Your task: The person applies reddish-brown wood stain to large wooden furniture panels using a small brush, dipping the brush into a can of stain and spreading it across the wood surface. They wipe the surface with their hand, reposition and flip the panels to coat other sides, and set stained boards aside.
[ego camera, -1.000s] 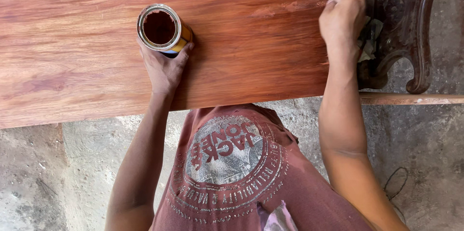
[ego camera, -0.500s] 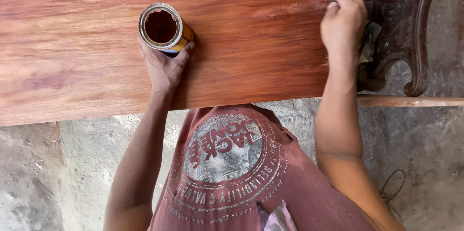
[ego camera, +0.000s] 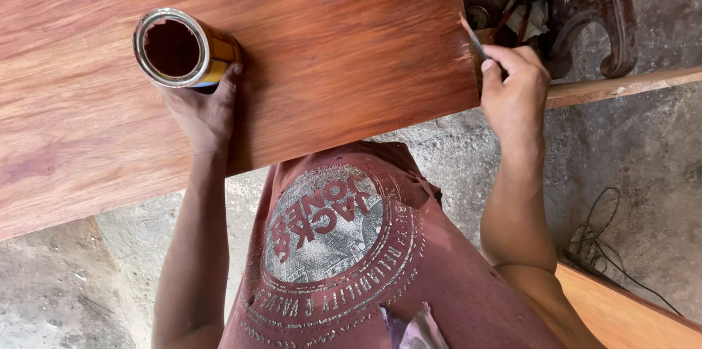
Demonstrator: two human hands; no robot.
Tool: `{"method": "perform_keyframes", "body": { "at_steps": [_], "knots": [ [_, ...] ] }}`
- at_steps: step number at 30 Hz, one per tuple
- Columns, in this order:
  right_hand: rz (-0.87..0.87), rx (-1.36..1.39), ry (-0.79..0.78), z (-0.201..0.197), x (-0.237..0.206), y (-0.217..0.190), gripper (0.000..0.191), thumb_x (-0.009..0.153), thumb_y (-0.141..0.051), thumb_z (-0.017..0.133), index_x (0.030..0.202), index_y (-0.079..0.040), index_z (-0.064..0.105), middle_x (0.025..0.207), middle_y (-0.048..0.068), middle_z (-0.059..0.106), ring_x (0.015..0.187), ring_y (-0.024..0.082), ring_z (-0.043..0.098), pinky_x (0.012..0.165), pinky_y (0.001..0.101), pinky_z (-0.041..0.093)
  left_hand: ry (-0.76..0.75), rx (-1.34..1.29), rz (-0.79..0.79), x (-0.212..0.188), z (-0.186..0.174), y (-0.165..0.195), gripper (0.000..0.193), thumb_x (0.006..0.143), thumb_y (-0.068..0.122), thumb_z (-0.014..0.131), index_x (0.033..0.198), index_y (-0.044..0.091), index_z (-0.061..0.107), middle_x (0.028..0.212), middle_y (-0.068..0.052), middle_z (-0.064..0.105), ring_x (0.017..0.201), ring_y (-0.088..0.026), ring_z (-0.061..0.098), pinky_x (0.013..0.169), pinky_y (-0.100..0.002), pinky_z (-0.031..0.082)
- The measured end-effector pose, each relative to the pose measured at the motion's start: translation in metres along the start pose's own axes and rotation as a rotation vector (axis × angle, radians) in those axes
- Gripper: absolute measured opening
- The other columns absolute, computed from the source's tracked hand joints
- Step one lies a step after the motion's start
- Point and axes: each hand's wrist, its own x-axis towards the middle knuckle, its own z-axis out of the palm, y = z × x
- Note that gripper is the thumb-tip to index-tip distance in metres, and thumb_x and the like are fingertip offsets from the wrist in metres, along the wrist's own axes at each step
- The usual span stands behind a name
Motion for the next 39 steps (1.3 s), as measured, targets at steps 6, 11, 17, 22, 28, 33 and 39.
{"method": "perform_keyframes", "body": {
  "at_steps": [6, 11, 17, 22, 28, 33, 39],
  "knots": [
    [-0.052, -0.038, 0.028, 0.021, -0.002, -0.006, 0.025, 0.1, 0.002, 0.072, 0.125, -0.001, 0.075, 0.106, 0.017, 0.065, 0.094, 0.033, 0.066, 0.082, 0.0422, 0.053, 0.006, -0.019, -0.019, -0.001, 0.002, -0.012, 0.096, 0.089, 0.026, 0.102, 0.154, -0.004, 0.037, 0.148, -0.02, 0.057, 0.139, -0.033, 0.056, 0.124, -0.043, 0.041],
    [-0.074, -0.026, -0.05, 0.027, -0.002, -0.005, 0.026, 0.098, 0.001, 0.073, 0.123, -0.002, 0.076, 0.106, 0.017, 0.065, 0.091, 0.028, 0.067, 0.078, 0.0374, 0.056, -0.008, -0.057, 0.01, 0.001, 0.003, -0.013, 0.1, 0.092, 0.023, 0.101, 0.158, -0.004, 0.032, 0.153, -0.021, 0.054, 0.145, -0.033, 0.054, 0.128, -0.044, 0.039],
    [-0.026, -0.087, -0.09, 0.034, 0.006, 0.0, 0.025, 0.102, 0.001, 0.069, 0.126, -0.002, 0.075, 0.109, 0.019, 0.066, 0.088, 0.024, 0.067, 0.068, 0.0314, 0.056, -0.014, -0.089, 0.032, 0.001, 0.005, -0.019, 0.101, 0.096, 0.023, 0.1, 0.157, -0.003, 0.024, 0.153, -0.021, 0.05, 0.146, -0.034, 0.049, 0.132, -0.048, 0.035],
    [-0.008, 0.008, -0.181, 0.01, -0.008, 0.004, 0.025, 0.103, -0.001, 0.07, 0.127, -0.004, 0.076, 0.111, 0.017, 0.068, 0.09, 0.025, 0.067, 0.074, 0.0329, 0.057, -0.028, -0.03, 0.002, 0.0, 0.003, -0.021, 0.1, 0.092, 0.03, 0.097, 0.159, -0.001, 0.029, 0.151, -0.02, 0.055, 0.144, -0.033, 0.053, 0.13, -0.047, 0.04],
    [-0.018, -0.093, -0.049, -0.003, -0.034, 0.0, 0.027, 0.101, 0.0, 0.071, 0.126, -0.004, 0.077, 0.107, 0.016, 0.067, 0.09, 0.028, 0.067, 0.078, 0.0392, 0.054, -0.013, -0.009, -0.009, -0.002, 0.002, -0.022, 0.098, 0.092, 0.026, 0.099, 0.156, -0.002, 0.03, 0.15, -0.02, 0.054, 0.142, -0.034, 0.054, 0.126, -0.046, 0.041],
    [-0.151, -0.079, -0.131, 0.017, -0.052, -0.013, 0.027, 0.101, 0.0, 0.071, 0.127, -0.002, 0.076, 0.104, 0.018, 0.064, 0.091, 0.031, 0.065, 0.08, 0.04, 0.052, -0.011, -0.135, -0.011, -0.001, 0.004, -0.029, 0.093, 0.093, 0.021, 0.101, 0.153, -0.001, 0.033, 0.149, -0.019, 0.055, 0.143, -0.032, 0.055, 0.128, -0.045, 0.041],
    [-0.147, -0.151, -0.137, 0.02, -0.06, -0.024, 0.027, 0.103, 0.004, 0.066, 0.128, 0.0, 0.075, 0.104, 0.019, 0.065, 0.098, 0.033, 0.066, 0.084, 0.0411, 0.052, 0.018, -0.088, 0.006, 0.002, 0.01, -0.034, 0.092, 0.09, 0.024, 0.101, 0.151, -0.001, 0.037, 0.147, -0.018, 0.059, 0.14, -0.03, 0.059, 0.125, -0.042, 0.045]
  ]
}}
